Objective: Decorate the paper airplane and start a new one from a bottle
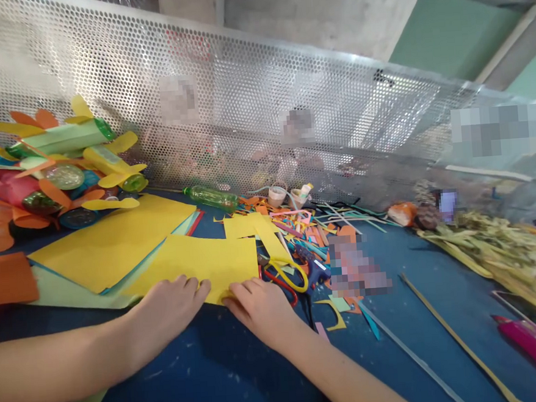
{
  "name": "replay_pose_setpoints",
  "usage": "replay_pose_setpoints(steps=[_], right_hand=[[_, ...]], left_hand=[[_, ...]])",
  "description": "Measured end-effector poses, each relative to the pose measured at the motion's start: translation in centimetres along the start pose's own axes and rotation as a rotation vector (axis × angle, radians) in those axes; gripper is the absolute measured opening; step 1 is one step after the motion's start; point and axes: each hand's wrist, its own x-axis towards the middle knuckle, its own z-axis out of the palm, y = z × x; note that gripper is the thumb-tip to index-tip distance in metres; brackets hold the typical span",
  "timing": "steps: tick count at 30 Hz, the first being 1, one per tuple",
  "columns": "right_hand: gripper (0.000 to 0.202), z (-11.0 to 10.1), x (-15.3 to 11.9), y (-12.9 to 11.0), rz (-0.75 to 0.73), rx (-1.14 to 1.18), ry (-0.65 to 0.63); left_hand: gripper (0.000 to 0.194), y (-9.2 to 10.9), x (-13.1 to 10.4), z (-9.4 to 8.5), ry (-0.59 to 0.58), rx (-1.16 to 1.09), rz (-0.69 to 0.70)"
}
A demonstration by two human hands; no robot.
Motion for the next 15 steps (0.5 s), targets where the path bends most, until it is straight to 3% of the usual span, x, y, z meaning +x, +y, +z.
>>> replay_pose_setpoints(steps=[4, 5, 8, 11, 15], right_hand=[[0.054, -0.3, 0.0, 0.2, -0.056, 0.025, -0.046], [0.053, -0.4, 0.0, 0.2, -0.079, 0.012, -0.062], [0.023, -0.4, 0.2, 0.3, -0.154, -0.044, -0.109], [0.017, -0.5, 0.3, 0.3, -0.151, 0.026, -0.111], [0.021, -0.6, 0.4, 0.7, 0.006, 0.235, -0.078]], left_hand=[[0.028, -1.1, 0.4, 0.2, -0.013, -0.049, 0.017], [0.026, -1.8, 0.4, -0.1, -0.047, -0.074, 0.060], [0.017, -4.2, 0.0, -1.2, -0.105, -0.220, 0.294], [0.016, -6.0, -0.3, -2.3, -0.207, -0.295, 0.264], [0.015, -7.9, 0.6, -2.7, -0.302, -0.486, 0.294]])
